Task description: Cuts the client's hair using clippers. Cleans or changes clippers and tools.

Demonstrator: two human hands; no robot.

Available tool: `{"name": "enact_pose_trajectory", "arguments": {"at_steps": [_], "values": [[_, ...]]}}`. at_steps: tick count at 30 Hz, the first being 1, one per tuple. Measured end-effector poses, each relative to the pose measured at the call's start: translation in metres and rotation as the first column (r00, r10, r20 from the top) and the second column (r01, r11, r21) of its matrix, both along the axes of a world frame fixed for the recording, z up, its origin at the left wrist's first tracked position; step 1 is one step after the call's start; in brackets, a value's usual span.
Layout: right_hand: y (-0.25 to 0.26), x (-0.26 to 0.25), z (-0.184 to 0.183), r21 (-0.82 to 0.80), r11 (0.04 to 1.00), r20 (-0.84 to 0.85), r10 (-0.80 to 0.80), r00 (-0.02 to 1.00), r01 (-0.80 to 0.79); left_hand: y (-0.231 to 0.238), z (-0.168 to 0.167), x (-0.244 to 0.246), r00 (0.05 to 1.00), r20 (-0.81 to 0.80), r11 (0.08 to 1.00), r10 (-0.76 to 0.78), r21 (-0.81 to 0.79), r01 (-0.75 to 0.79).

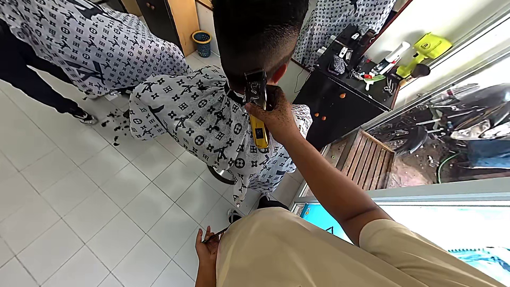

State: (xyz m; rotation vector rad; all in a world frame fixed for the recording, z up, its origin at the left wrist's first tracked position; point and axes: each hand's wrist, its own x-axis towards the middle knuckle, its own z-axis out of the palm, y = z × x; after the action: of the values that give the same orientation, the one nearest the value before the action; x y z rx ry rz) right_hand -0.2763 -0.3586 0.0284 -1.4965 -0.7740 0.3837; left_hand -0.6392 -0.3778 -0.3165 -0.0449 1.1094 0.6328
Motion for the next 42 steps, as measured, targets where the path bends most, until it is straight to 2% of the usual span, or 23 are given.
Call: {"name": "enact_pose_trajectory", "arguments": {"at_steps": [3, 5, 8, 11, 12, 14, 17, 18, 20, 23, 27, 31, 35, 39, 42], "values": [[0.004, 0.000, -0.004, 0.022, 1.000, -0.106, 0.011, 0.994, -0.009, -0.008, -0.015, -0.018, 0.996, -0.077, 0.998, 0.054, -0.023, -0.056], [0.004, -0.001, 0.000, 0.030, 0.999, -0.047, 0.031, 0.998, -0.029, -0.014, -0.021, -0.029, 0.986, -0.142, 0.996, 0.087, -0.023, -0.091], [-0.004, 0.003, 0.008, -0.049, 0.996, 0.006, 0.075, 0.997, -0.075, -0.013, -0.037, -0.053, 0.958, -0.244, 0.988, 0.152, 0.003, -0.157], [-0.011, 0.010, 0.008, -0.055, 0.994, -0.106, 0.089, 0.990, -0.096, -0.004, -0.053, -0.074, 0.926, -0.348, 0.989, 0.145, 0.041, -0.139], [-0.012, 0.011, 0.009, -0.041, 0.995, -0.155, 0.088, 0.984, -0.095, -0.001, -0.052, -0.078, 0.908, -0.408, 0.995, 0.099, 0.044, -0.089], [-0.012, 0.010, 0.012, -0.003, 0.995, -0.212, 0.093, 0.973, -0.096, 0.007, -0.045, -0.081, 0.830, -0.551, 0.994, -0.083, 0.009, 0.105], [-0.008, 0.009, 0.014, 0.024, 0.998, -0.126, 0.067, 0.990, -0.065, 0.017, -0.042, -0.076, 0.619, -0.707, 0.907, -0.341, -0.074, 0.415], [-0.008, 0.009, 0.013, 0.020, 0.998, -0.091, 0.059, 0.994, -0.057, 0.019, -0.041, -0.073, 0.575, -0.726, 0.878, -0.377, -0.082, 0.472], [-0.008, 0.009, 0.012, 0.006, 0.998, -0.126, 0.068, 0.990, -0.068, 0.022, -0.040, -0.063, 0.532, -0.744, 0.841, -0.404, -0.072, 0.537], [-0.008, 0.009, 0.013, 0.014, 0.996, -0.225, 0.084, 0.971, -0.083, 0.023, -0.044, -0.052, 0.528, -0.741, 0.812, -0.415, -0.040, 0.583], [-0.006, 0.007, 0.017, 0.057, 0.996, -0.166, 0.076, 0.983, -0.067, 0.021, -0.046, -0.048, 0.488, -0.749, 0.754, -0.448, -0.023, 0.656], [-0.008, 0.005, 0.017, 0.091, 0.992, -0.298, 0.113, 0.948, -0.090, 0.022, -0.045, -0.055, 0.482, -0.758, 0.765, -0.439, -0.034, 0.643], [-0.008, 0.005, 0.021, 0.134, 0.987, -0.250, 0.121, 0.961, -0.090, 0.021, -0.050, -0.064, 0.451, -0.774, 0.768, -0.444, -0.069, 0.637], [-0.010, 0.003, 0.020, 0.141, 0.984, -0.330, 0.150, 0.932, -0.109, 0.023, -0.050, -0.065, 0.462, -0.777, 0.776, -0.429, -0.056, 0.628], [-0.010, 0.005, 0.022, 0.153, 0.983, -0.211, 0.132, 0.969, -0.101, 0.024, -0.049, -0.062, 0.457, -0.779, 0.772, -0.430, -0.055, 0.633]]}}
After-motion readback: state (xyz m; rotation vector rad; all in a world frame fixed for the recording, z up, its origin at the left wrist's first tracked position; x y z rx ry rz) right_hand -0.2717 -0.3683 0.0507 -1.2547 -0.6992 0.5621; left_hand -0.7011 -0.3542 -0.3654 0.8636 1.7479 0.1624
